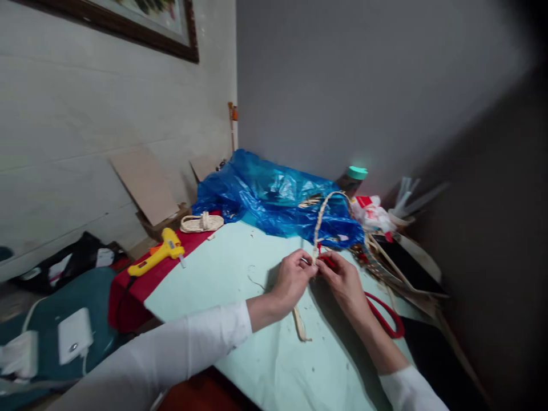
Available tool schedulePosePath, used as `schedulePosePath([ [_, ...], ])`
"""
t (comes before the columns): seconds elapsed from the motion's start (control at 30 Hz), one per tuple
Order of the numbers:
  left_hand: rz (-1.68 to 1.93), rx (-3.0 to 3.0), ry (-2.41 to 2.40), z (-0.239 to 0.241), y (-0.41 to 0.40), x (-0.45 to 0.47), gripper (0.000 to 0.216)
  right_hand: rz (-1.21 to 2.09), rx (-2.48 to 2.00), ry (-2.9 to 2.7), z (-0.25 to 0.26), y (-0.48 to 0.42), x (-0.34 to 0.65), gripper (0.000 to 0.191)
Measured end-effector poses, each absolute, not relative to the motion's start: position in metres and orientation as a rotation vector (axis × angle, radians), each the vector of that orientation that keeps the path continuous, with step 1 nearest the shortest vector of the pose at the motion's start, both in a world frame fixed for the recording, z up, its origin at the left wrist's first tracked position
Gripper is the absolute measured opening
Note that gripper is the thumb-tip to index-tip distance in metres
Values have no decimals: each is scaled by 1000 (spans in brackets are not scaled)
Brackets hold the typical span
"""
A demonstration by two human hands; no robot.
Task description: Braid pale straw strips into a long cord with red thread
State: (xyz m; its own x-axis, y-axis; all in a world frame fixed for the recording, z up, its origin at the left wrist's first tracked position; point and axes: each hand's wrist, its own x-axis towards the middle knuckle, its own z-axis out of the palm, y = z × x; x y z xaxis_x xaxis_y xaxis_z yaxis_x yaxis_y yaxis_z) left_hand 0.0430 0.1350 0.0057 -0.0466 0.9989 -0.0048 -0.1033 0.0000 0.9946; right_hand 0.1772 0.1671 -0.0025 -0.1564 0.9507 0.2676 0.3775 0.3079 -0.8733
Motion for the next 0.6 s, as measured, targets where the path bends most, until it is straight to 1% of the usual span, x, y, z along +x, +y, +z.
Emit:
schedulePosePath([
  [0.17,1321,1107,1159,2,135,44,9,1029,-1179,-1591,-9,171,174,34],
  [0.4,1269,1081,1170,5,128,42,14,1186,-1165,-1373,-5,162,166,50],
  [0.47,1264,1065,1134,6,128,42,15,1200,-1158,-1401,-4,161,167,49],
  [0.6,1270,1053,1108,10,126,39,13,1116,-1189,-1656,1,153,175,35],
])
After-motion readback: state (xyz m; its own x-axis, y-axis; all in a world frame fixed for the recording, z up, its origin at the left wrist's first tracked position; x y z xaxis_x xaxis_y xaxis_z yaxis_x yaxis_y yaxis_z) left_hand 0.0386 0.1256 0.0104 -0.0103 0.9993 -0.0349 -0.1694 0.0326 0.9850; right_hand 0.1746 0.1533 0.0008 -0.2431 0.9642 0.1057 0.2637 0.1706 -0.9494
